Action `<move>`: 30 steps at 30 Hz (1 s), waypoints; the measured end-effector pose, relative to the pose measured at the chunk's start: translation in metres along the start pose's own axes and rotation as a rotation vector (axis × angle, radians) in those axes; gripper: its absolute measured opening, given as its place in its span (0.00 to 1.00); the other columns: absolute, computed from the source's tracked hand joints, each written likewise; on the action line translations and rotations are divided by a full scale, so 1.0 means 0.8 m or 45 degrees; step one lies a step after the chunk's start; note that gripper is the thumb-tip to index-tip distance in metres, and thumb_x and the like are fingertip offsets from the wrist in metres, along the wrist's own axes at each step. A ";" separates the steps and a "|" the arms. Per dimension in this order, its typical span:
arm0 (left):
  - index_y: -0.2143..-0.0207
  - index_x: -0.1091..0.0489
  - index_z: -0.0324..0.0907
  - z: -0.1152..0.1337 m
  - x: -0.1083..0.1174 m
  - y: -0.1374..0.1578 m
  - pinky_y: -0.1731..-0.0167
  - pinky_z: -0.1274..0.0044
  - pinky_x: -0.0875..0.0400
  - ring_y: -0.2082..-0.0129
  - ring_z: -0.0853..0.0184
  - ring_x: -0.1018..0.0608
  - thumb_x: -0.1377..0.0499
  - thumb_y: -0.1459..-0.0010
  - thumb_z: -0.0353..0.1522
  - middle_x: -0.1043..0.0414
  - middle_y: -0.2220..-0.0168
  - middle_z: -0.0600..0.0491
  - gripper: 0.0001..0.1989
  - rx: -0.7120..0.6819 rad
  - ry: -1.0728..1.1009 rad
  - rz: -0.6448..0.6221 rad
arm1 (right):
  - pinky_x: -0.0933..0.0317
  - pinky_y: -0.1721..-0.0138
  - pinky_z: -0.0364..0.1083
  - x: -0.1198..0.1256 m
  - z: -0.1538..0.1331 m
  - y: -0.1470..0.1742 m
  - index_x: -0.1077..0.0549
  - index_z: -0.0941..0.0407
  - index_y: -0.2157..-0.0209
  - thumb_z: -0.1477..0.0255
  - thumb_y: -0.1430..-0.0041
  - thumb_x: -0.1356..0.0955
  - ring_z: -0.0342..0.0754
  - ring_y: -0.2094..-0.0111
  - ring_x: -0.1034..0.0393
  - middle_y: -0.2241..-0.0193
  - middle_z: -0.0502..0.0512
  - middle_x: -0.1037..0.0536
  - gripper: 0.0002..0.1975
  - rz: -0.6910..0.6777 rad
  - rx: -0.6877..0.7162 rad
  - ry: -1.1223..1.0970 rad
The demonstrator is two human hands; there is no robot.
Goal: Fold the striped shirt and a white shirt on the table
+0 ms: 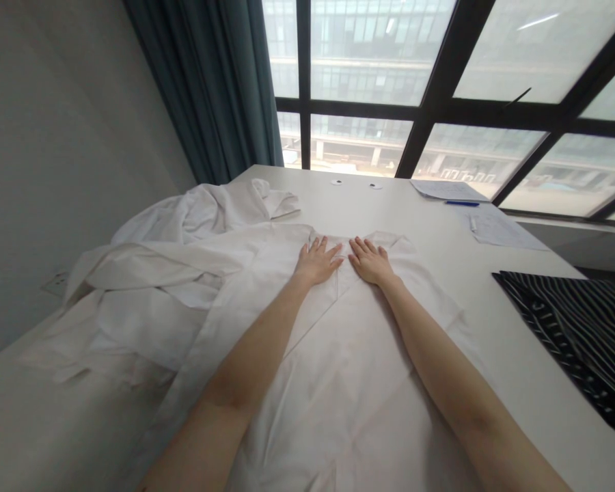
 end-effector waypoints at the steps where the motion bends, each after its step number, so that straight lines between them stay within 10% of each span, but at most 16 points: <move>1: 0.34 0.49 0.56 -0.004 0.000 0.001 0.38 0.53 0.53 0.31 0.54 0.51 0.59 0.33 0.49 0.57 0.30 0.49 0.28 0.017 0.004 -0.015 | 0.60 0.36 0.64 0.000 0.002 0.000 0.51 0.51 0.32 0.60 0.31 0.49 0.52 0.31 0.59 0.31 0.53 0.53 0.29 -0.005 -0.016 -0.001; 16: 0.38 0.39 0.47 -0.030 0.011 0.008 0.37 0.60 0.52 0.36 0.61 0.39 0.57 0.35 0.31 0.42 0.35 0.52 0.24 0.243 0.036 0.254 | 0.53 0.39 0.58 0.015 0.059 0.008 0.36 0.60 0.39 0.78 0.36 0.47 0.54 0.36 0.46 0.37 0.62 0.37 0.26 0.329 -0.350 -0.078; 30: 0.39 0.37 0.41 -0.051 0.018 0.010 0.43 0.71 0.41 0.42 0.62 0.33 0.56 0.37 0.25 0.36 0.40 0.45 0.25 0.379 0.058 0.375 | 0.46 0.44 0.54 0.018 0.047 0.008 0.29 0.52 0.46 0.74 0.34 0.43 0.52 0.40 0.39 0.42 0.57 0.30 0.20 0.395 -0.191 -0.123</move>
Point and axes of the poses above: each hand's wrist, its own y-axis away from the middle knuckle, its own x-axis out of the back of the hand, z = x × y, the point moved 5 cm from there along -y, towards the middle knuckle
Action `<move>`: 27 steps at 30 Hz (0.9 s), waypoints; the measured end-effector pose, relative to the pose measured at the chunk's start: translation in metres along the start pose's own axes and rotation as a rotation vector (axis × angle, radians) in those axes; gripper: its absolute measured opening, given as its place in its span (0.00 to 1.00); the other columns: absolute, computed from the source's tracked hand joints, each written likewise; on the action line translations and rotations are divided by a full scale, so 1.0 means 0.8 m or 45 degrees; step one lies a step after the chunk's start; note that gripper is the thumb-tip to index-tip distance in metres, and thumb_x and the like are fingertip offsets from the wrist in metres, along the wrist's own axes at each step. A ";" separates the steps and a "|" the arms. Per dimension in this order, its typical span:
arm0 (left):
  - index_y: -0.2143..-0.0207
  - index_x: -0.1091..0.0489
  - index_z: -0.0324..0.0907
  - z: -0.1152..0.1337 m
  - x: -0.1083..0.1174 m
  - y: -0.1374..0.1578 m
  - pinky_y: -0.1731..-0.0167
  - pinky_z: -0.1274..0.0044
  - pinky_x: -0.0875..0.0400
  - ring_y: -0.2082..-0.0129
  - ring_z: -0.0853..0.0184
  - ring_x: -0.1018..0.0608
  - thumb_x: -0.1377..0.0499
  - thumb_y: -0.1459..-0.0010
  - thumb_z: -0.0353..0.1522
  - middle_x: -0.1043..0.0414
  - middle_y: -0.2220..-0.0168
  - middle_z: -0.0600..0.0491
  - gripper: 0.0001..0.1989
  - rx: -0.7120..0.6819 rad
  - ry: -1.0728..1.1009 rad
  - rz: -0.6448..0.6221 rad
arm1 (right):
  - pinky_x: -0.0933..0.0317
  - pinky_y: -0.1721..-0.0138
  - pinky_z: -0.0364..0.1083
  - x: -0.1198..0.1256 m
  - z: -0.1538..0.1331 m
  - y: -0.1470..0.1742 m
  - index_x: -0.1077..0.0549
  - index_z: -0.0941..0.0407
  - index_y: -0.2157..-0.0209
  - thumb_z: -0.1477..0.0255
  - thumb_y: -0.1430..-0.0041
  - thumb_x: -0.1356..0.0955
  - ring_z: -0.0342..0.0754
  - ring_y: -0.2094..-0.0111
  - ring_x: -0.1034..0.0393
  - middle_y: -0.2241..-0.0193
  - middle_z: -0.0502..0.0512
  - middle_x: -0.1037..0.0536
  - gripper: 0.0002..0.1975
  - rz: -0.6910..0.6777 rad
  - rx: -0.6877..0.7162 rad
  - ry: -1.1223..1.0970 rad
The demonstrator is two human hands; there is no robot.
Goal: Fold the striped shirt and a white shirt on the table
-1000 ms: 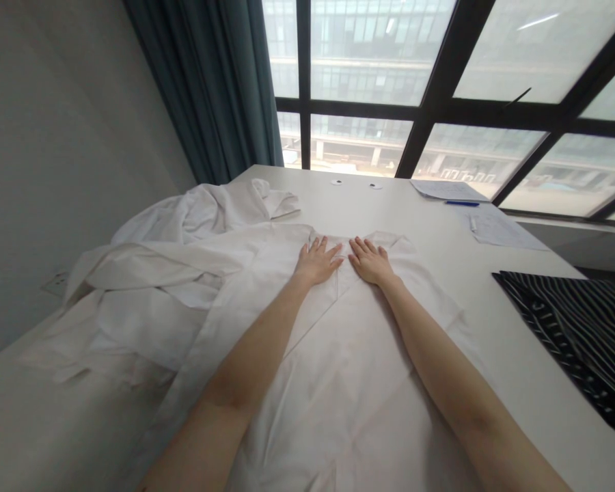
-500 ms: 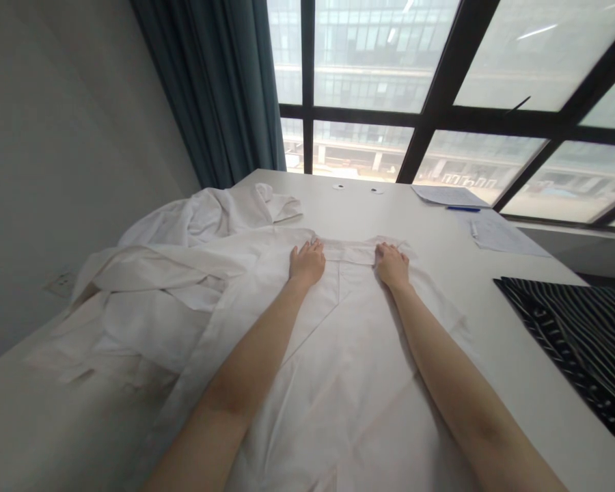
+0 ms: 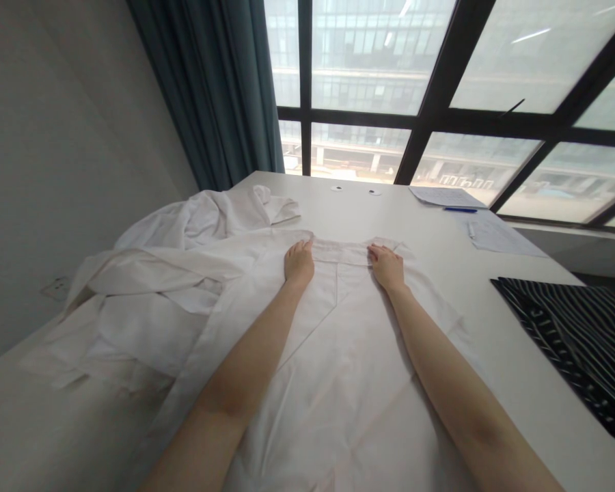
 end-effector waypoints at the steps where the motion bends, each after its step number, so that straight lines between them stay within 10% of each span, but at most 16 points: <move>1: 0.39 0.37 0.41 0.001 0.001 0.000 0.42 0.71 0.41 0.41 0.62 0.34 0.56 0.38 0.24 0.37 0.39 0.45 0.25 -0.006 -0.004 -0.001 | 0.46 0.44 0.55 0.000 0.001 0.000 0.29 0.52 0.46 0.74 0.34 0.43 0.52 0.40 0.39 0.42 0.57 0.30 0.20 0.003 -0.003 0.003; 12: 0.35 0.45 0.45 0.071 -0.012 0.021 0.35 0.63 0.55 0.32 0.61 0.47 0.55 0.33 0.38 0.52 0.31 0.50 0.25 -0.531 0.012 -0.293 | 0.57 0.37 0.55 -0.006 -0.031 0.004 0.34 0.50 0.41 0.71 0.32 0.45 0.47 0.35 0.47 0.37 0.51 0.36 0.22 -0.133 0.262 -0.016; 27: 0.41 0.36 0.60 0.062 -0.010 0.012 0.38 0.56 0.50 0.33 0.57 0.45 0.54 0.33 0.45 0.47 0.33 0.55 0.20 -0.486 0.202 -0.480 | 0.46 0.40 0.46 -0.008 -0.019 -0.004 0.30 0.54 0.44 0.85 0.43 0.44 0.42 0.38 0.41 0.42 0.50 0.29 0.29 -0.126 0.238 -0.137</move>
Point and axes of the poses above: each hand's wrist, its own y-axis away from the middle knuckle, its own x-axis out of the back of the hand, z = x × y, the point moved 5 cm from there along -y, towards the middle knuckle
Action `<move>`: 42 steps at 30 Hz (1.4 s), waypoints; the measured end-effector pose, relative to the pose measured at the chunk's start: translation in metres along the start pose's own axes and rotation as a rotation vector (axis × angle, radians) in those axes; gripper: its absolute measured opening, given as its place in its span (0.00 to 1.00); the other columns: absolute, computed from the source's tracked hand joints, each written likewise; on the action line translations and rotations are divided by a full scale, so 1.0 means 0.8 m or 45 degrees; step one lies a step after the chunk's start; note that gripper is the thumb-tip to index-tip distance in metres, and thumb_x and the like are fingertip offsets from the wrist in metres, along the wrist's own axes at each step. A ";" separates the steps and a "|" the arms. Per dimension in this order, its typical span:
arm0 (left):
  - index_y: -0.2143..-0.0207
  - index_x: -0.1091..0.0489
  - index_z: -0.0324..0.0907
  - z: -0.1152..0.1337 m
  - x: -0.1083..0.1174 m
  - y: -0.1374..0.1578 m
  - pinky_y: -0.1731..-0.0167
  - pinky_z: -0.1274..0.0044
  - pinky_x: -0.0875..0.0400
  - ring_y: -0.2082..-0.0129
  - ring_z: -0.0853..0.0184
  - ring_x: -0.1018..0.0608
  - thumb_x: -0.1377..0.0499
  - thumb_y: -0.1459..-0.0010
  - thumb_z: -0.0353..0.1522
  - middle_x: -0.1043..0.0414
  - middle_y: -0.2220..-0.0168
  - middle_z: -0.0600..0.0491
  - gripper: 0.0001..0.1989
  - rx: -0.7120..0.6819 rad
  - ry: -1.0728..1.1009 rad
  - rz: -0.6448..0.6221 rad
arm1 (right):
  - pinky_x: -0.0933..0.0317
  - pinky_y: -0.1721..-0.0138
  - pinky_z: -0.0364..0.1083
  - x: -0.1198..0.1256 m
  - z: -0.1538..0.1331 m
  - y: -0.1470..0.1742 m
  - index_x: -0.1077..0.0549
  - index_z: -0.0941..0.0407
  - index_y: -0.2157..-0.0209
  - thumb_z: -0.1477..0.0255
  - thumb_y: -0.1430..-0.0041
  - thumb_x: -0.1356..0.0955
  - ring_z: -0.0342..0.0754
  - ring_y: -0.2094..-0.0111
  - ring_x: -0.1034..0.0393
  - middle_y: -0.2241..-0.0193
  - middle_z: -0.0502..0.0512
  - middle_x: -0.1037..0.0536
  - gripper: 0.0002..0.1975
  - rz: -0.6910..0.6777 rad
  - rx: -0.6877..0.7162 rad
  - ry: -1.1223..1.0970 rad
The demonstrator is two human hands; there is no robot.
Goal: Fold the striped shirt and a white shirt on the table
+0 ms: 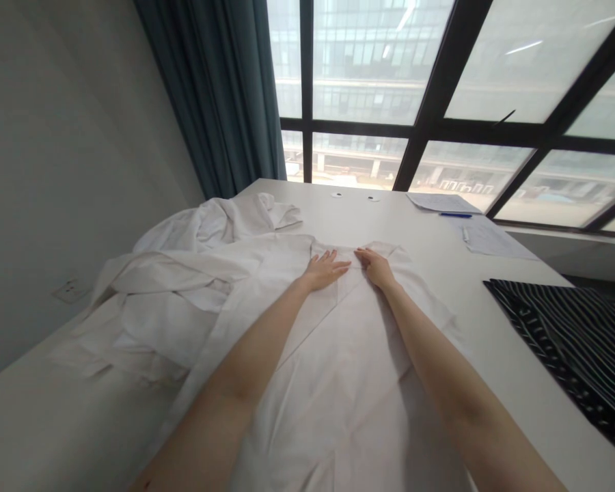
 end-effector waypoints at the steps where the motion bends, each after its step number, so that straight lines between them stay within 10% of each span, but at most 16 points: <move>1: 0.42 0.35 0.59 -0.001 0.005 0.001 0.38 0.57 0.47 0.34 0.59 0.42 0.54 0.32 0.44 0.44 0.34 0.56 0.20 0.008 0.018 0.025 | 0.46 0.40 0.46 0.005 -0.003 0.003 0.29 0.55 0.45 0.86 0.45 0.44 0.43 0.39 0.40 0.42 0.51 0.29 0.29 0.028 0.009 -0.003; 11: 0.43 0.33 0.40 -0.010 0.045 0.049 0.40 0.75 0.40 0.40 0.68 0.33 0.51 0.40 0.23 0.34 0.40 0.49 0.23 0.002 -0.040 0.288 | 0.45 0.42 0.52 0.061 -0.046 0.095 0.27 0.54 0.48 0.84 0.45 0.41 0.49 0.43 0.37 0.45 0.55 0.28 0.26 0.097 0.265 -0.021; 16: 0.41 0.35 0.41 -0.071 0.127 0.130 0.36 0.68 0.47 0.33 0.64 0.44 0.50 0.49 0.17 0.41 0.35 0.48 0.32 -0.005 -0.191 0.321 | 0.41 0.45 0.56 0.080 -0.023 0.182 0.30 0.53 0.47 0.79 0.40 0.41 0.52 0.44 0.35 0.45 0.59 0.28 0.22 0.057 0.358 -0.100; 21: 0.37 0.43 0.38 -0.184 0.233 0.245 0.38 0.62 0.46 0.36 0.57 0.41 0.49 0.44 0.22 0.40 0.38 0.44 0.31 0.501 -0.595 0.468 | 0.37 0.46 0.56 0.097 0.015 0.242 0.29 0.50 0.48 0.74 0.37 0.40 0.54 0.45 0.33 0.45 0.59 0.28 0.19 0.027 0.295 -0.166; 24: 0.40 0.38 0.36 -0.241 0.257 0.297 0.48 0.55 0.36 0.46 0.50 0.32 0.43 0.41 0.35 0.32 0.46 0.40 0.27 0.900 -0.631 0.380 | 0.36 0.46 0.55 0.102 0.022 0.254 0.28 0.50 0.49 0.72 0.36 0.40 0.54 0.46 0.32 0.45 0.59 0.28 0.18 0.006 0.262 -0.197; 27: 0.50 0.28 0.39 -0.256 0.258 0.316 0.55 0.62 0.30 0.57 0.57 0.28 0.42 0.41 0.42 0.29 0.58 0.45 0.21 0.937 -0.601 0.368 | 0.35 0.46 0.55 0.106 0.016 0.254 0.27 0.50 0.49 0.71 0.36 0.40 0.54 0.47 0.31 0.47 0.60 0.27 0.17 0.009 0.249 -0.229; 36: 0.57 0.24 0.42 -0.135 0.278 0.270 0.51 0.63 0.33 0.58 0.60 0.33 0.46 0.36 0.34 0.39 0.61 0.48 0.13 0.325 -0.769 1.080 | 0.39 0.43 0.56 0.124 -0.049 0.245 0.29 0.49 0.48 0.70 0.35 0.41 0.52 0.44 0.33 0.45 0.58 0.29 0.17 -0.100 0.267 -0.424; 42: 0.59 0.26 0.45 0.023 0.148 0.244 0.39 0.59 0.44 0.56 0.65 0.27 0.48 0.34 0.29 0.30 0.66 0.53 0.11 -0.671 -0.775 0.882 | 0.38 0.43 0.55 0.129 -0.097 0.255 0.32 0.47 0.45 0.68 0.34 0.40 0.51 0.43 0.35 0.43 0.55 0.30 0.17 -0.242 0.267 -0.625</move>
Point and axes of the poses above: each hand's wrist, its own y-axis away from the middle knuckle, its own x-axis out of the back of the hand, z = x × y, the point moved 5 cm from there along -y, towards the middle knuckle
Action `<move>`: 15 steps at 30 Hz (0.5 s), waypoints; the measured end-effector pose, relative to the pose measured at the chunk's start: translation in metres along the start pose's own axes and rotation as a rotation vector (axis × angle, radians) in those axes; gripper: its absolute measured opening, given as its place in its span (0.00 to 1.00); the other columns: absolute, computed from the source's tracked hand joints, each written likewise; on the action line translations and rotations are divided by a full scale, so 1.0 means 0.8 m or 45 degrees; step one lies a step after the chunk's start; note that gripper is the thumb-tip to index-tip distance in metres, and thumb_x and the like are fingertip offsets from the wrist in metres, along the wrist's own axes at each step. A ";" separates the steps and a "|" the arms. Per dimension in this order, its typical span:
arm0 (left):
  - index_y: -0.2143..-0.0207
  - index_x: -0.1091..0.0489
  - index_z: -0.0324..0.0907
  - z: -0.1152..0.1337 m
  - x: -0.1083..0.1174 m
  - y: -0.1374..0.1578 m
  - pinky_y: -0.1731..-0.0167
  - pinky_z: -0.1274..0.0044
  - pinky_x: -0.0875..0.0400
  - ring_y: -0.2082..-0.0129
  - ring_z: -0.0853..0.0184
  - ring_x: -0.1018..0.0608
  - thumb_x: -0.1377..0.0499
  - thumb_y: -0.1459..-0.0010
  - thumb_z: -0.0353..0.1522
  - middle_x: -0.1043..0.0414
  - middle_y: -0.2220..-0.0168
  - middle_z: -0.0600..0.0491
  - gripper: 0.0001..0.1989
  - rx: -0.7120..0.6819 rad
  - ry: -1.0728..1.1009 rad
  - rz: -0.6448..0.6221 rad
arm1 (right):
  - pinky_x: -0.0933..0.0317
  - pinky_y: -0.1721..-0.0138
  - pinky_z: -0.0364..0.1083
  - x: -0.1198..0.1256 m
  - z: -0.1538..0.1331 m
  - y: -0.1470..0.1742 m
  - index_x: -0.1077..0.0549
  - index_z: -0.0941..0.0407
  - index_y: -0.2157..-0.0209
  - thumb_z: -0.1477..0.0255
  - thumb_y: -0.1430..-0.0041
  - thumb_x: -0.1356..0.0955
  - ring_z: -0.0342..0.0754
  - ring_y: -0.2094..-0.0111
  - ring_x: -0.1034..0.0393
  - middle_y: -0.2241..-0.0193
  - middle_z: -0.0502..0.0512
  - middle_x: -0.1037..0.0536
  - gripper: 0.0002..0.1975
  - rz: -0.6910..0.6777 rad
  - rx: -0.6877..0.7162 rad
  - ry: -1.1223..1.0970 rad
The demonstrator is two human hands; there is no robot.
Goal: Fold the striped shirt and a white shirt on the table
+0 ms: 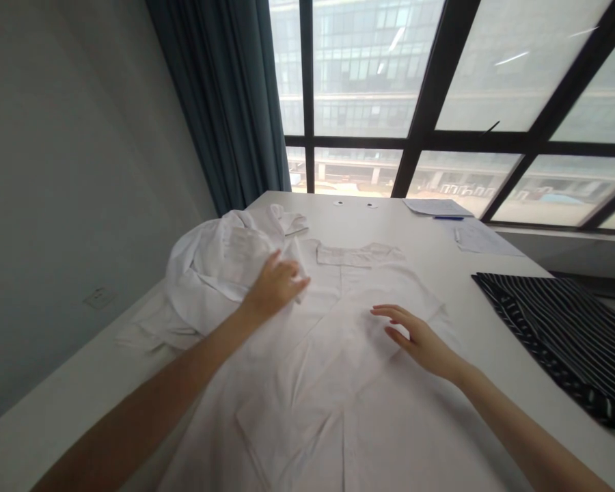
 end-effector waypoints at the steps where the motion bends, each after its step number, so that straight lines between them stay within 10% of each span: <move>1: 0.56 0.27 0.47 0.036 -0.009 0.003 0.37 0.58 0.48 0.50 0.65 0.28 0.48 0.35 0.27 0.28 0.61 0.53 0.12 -0.156 0.090 -0.077 | 0.38 0.43 0.55 -0.002 -0.004 0.001 0.33 0.47 0.45 0.68 0.34 0.40 0.51 0.43 0.35 0.43 0.55 0.30 0.17 -0.012 -0.005 -0.030; 6: 0.42 0.36 0.49 0.114 -0.023 0.034 0.34 0.56 0.59 0.35 0.59 0.41 0.46 0.42 0.25 0.38 0.39 0.49 0.25 -0.330 0.538 -0.369 | 0.34 0.48 0.55 -0.005 -0.004 0.008 0.34 0.49 0.44 0.68 0.36 0.39 0.51 0.48 0.31 0.44 0.58 0.30 0.19 -0.055 -0.141 -0.121; 15: 0.41 0.41 0.40 0.010 -0.038 0.076 0.40 0.60 0.41 0.41 0.57 0.35 0.54 0.46 0.24 0.37 0.45 0.43 0.28 0.914 0.723 0.317 | 0.34 0.49 0.55 -0.028 -0.022 -0.042 0.34 0.51 0.45 0.68 0.36 0.39 0.52 0.48 0.32 0.45 0.59 0.29 0.18 -0.013 -0.071 -0.147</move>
Point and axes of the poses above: each hand's wrist, its own y-axis away from the middle knuckle, its own x-axis out of the back of the hand, z = x × y, the point moved 5 cm from there along -y, towards the middle knuckle
